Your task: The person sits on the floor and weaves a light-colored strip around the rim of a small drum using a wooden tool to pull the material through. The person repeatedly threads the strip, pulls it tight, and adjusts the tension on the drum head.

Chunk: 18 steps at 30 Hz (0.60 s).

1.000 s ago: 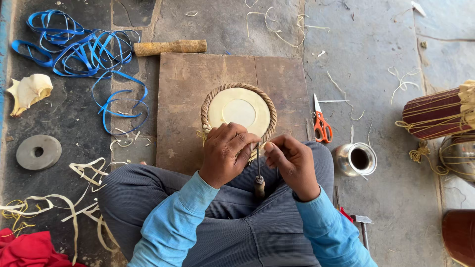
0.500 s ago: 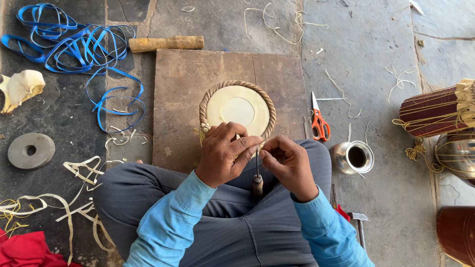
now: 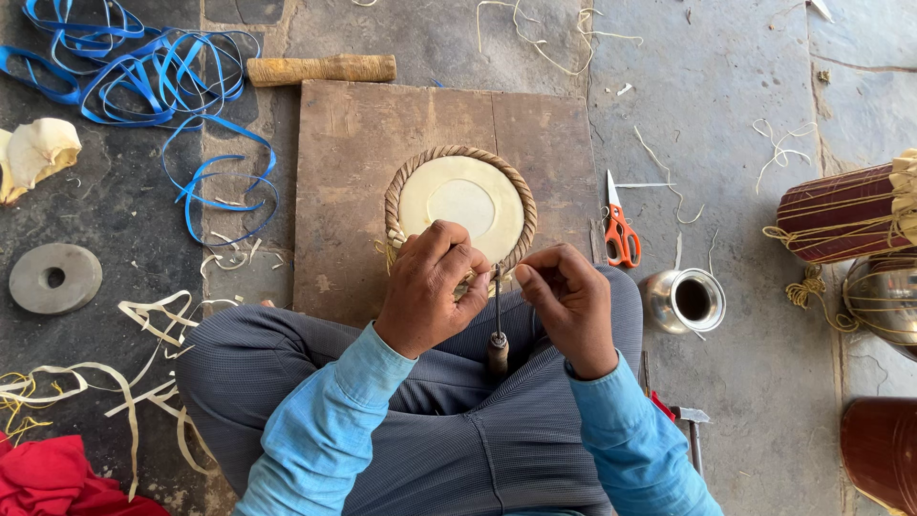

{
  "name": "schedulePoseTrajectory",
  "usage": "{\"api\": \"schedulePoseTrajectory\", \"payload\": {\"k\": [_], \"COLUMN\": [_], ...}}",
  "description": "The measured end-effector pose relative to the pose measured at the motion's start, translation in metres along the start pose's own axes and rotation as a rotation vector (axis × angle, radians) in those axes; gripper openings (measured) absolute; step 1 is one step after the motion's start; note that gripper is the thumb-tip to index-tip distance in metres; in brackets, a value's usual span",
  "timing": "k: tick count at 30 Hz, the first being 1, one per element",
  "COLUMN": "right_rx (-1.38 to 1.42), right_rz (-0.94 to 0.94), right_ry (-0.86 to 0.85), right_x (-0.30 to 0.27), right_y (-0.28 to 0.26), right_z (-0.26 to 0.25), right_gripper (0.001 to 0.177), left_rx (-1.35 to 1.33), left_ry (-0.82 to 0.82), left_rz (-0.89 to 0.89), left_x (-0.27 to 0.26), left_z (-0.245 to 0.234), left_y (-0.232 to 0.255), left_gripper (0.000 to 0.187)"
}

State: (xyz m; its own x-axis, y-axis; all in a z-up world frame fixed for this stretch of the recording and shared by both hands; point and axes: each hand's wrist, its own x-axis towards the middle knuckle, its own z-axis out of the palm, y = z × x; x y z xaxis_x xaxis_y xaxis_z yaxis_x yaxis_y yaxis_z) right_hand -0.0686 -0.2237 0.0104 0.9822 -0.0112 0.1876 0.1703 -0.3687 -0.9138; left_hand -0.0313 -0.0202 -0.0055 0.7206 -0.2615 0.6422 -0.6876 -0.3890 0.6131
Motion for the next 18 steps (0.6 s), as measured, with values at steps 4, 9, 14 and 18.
{"api": "schedulePoseTrajectory", "payload": {"k": [4,9,14,18], "right_rx": [0.031,-0.021,-0.145,-0.276], "right_rz": [0.026,-0.003,-0.073,-0.094], "right_ry": [-0.008,-0.025,-0.060,-0.052], "right_x": [-0.002,0.001,0.004,0.007], "right_y": [0.003,-0.001,-0.012,-0.015], "right_z": [-0.003,0.001,0.005,0.008], "right_gripper": [0.013,0.011,0.017,0.010], "left_rx": [0.009,0.011,0.040,0.050], "left_ry": [0.018,0.022,0.014,-0.013], "left_rz": [0.007,-0.008,-0.017,-0.014], "left_x": [0.001,0.000,-0.002,-0.001], "left_z": [0.002,0.003,0.005,0.003], "left_y": [0.000,0.001,0.002,0.003], "left_gripper": [0.017,0.017,0.016,0.020]}}
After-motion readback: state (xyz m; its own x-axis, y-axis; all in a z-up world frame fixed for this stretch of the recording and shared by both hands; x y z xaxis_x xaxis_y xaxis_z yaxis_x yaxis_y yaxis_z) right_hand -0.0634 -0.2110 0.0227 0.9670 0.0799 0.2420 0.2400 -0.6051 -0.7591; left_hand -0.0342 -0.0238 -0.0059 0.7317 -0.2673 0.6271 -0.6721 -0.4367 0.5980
